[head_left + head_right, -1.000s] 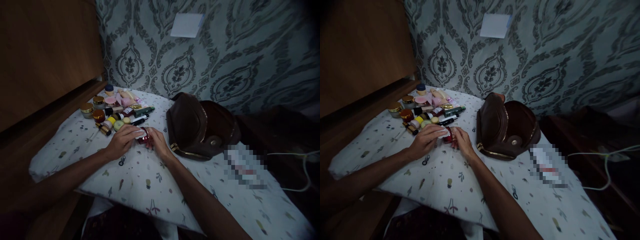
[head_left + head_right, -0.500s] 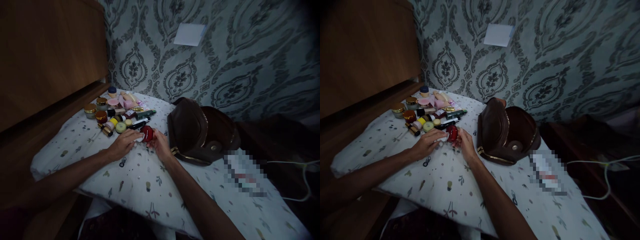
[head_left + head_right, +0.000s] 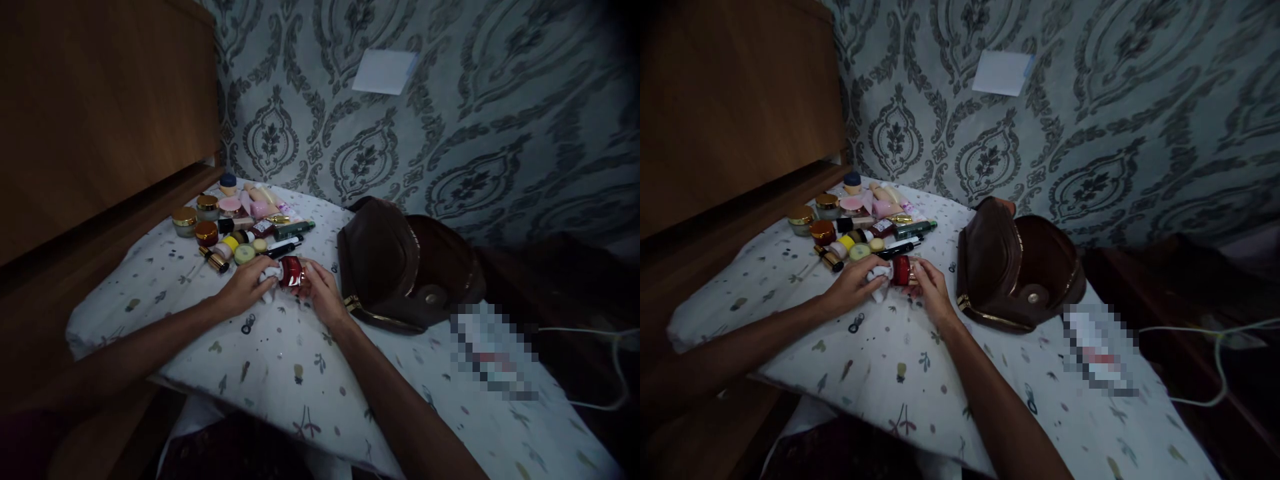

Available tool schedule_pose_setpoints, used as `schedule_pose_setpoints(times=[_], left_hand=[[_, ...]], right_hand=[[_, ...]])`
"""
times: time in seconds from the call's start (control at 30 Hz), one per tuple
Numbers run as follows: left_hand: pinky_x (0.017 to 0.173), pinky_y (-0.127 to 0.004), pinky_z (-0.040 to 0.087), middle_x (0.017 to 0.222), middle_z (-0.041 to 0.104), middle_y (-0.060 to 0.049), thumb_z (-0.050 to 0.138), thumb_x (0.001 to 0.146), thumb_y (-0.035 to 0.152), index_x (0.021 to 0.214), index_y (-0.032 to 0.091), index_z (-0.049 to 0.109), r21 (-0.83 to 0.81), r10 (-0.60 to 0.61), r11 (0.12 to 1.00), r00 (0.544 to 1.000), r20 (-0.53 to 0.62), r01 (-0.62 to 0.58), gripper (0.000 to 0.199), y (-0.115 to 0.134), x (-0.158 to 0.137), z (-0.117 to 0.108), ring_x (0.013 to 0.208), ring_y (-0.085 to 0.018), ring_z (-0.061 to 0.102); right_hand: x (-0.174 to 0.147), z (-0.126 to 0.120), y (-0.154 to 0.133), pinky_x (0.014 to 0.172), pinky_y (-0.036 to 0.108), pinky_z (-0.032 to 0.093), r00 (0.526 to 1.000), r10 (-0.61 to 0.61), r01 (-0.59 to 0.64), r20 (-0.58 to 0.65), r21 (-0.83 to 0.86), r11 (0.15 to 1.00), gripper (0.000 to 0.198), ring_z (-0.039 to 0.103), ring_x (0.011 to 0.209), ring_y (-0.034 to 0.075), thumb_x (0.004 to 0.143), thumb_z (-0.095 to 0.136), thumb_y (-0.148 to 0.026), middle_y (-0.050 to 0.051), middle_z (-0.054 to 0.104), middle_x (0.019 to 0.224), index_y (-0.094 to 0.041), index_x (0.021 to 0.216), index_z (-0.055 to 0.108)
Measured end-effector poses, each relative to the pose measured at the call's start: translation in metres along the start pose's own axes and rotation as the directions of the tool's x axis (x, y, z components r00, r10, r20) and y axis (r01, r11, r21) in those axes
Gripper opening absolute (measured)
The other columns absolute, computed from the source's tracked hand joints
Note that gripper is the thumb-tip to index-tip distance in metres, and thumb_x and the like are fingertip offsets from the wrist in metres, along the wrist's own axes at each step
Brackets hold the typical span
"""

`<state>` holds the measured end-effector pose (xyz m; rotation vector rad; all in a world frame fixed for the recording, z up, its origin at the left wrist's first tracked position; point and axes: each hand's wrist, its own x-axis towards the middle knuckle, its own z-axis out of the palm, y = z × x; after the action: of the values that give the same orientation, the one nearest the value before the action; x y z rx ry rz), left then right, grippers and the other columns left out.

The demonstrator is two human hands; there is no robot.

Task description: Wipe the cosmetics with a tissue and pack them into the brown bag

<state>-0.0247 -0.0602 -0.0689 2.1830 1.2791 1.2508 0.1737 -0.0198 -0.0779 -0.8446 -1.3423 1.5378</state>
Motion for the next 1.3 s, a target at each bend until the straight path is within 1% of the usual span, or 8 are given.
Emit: schedule_pose_setpoints(times=[0.23, 0.5, 0.67, 0.8, 0.9, 1.0, 1.2, 1.3], left_hand=[[0.075, -0.029, 0.050, 0.094, 0.069, -0.006, 0.056, 0.090, 0.026, 0.102, 0.017, 0.063, -0.069, 0.081, 0.995, 0.996, 0.047, -0.078, 0.017, 0.006, -0.001, -0.005, 0.084, -0.019, 0.064], [0.071, -0.028, 0.048, 0.100, 0.070, -0.005, 0.057, 0.089, 0.027, 0.108, 0.017, 0.066, -0.074, -0.119, 0.991, 0.988, -0.098, 0.112, 0.023, 0.004, 0.005, -0.010, 0.088, -0.020, 0.063], [0.083, -0.033, 0.050, 0.101, 0.064, -0.006, 0.051, 0.091, 0.019, 0.112, 0.018, 0.066, 0.002, 0.062, 0.998, 0.997, -0.053, -0.062, 0.025, 0.002, 0.003, -0.011, 0.097, -0.021, 0.060], [0.083, -0.033, 0.050, 0.103, 0.059, -0.009, 0.049, 0.092, 0.015, 0.116, 0.017, 0.065, 0.076, 0.248, 0.966, 0.969, 0.016, -0.248, 0.030, 0.005, -0.003, -0.010, 0.095, -0.021, 0.059], [0.081, -0.032, 0.050, 0.103, 0.059, -0.009, 0.048, 0.092, 0.015, 0.116, 0.016, 0.065, 0.062, 0.292, 0.954, 0.956, 0.036, -0.294, 0.030, 0.008, -0.004, -0.010, 0.094, -0.020, 0.059], [0.083, -0.033, 0.050, 0.099, 0.058, -0.007, 0.049, 0.092, 0.017, 0.113, 0.017, 0.067, 0.033, 0.214, 0.976, 0.977, 0.001, -0.214, 0.027, 0.007, -0.001, -0.011, 0.093, -0.020, 0.059], [0.087, -0.037, 0.050, 0.095, 0.061, -0.006, 0.050, 0.091, 0.024, 0.108, 0.017, 0.070, -0.078, -0.003, 0.997, 1.000, -0.001, 0.003, 0.027, -0.005, 0.007, -0.014, 0.094, -0.022, 0.059], [0.072, -0.032, 0.055, 0.098, 0.063, -0.006, 0.052, 0.089, 0.028, 0.108, 0.017, 0.070, -0.195, -0.149, 0.968, 0.987, 0.066, 0.159, 0.028, -0.011, 0.008, -0.014, 0.086, -0.020, 0.062]], right_hand=[[0.001, -0.002, 0.003, 0.045, 0.024, 0.041, 1.000, -0.014, 0.014, -0.013, -0.040, 0.999, 0.056, 0.062, 0.059, 0.015, 0.080, 0.067, -0.063, 0.004, 0.070, 0.085, -0.021, 0.118, 0.064], [-0.003, 0.001, 0.000, 0.050, 0.024, 0.047, 0.998, -0.060, 0.066, 0.035, -0.206, 0.976, 0.060, 0.064, 0.071, 0.016, 0.082, 0.067, -0.060, 0.005, 0.067, 0.098, -0.024, 0.129, 0.059], [-0.006, 0.004, 0.001, 0.052, 0.024, 0.047, 0.993, -0.069, 0.090, 0.093, -0.238, 0.967, 0.061, 0.062, 0.073, 0.015, 0.080, 0.069, -0.058, 0.006, 0.065, 0.104, -0.022, 0.129, 0.058], [-0.005, 0.004, 0.001, 0.053, 0.024, 0.047, 0.994, -0.073, 0.091, 0.085, -0.230, 0.969, 0.061, 0.063, 0.075, 0.016, 0.081, 0.069, -0.058, 0.005, 0.064, 0.102, -0.022, 0.129, 0.058], [-0.004, 0.003, 0.002, 0.053, 0.024, 0.047, 0.993, -0.074, 0.095, 0.090, -0.248, 0.964, 0.060, 0.063, 0.076, 0.016, 0.082, 0.067, -0.058, 0.005, 0.065, 0.102, -0.024, 0.130, 0.058], [-0.005, 0.003, 0.001, 0.059, 0.026, 0.050, 0.987, -0.101, 0.133, 0.123, -0.286, 0.949, 0.058, 0.064, 0.082, 0.018, 0.083, 0.067, -0.056, 0.006, 0.065, 0.107, -0.025, 0.131, 0.059], [-0.009, 0.002, -0.003, 0.089, 0.036, 0.051, 0.954, -0.202, 0.270, 0.221, -0.344, 0.899, 0.054, 0.061, 0.107, 0.023, 0.086, 0.068, -0.047, 0.008, 0.064, 0.122, -0.025, 0.135, 0.059], [-0.010, 0.001, -0.003, 0.093, 0.038, 0.049, 0.949, -0.189, 0.272, 0.250, -0.354, 0.895, 0.055, 0.061, 0.106, 0.022, 0.086, 0.068, -0.046, 0.008, 0.063, 0.123, -0.025, 0.136, 0.057]])
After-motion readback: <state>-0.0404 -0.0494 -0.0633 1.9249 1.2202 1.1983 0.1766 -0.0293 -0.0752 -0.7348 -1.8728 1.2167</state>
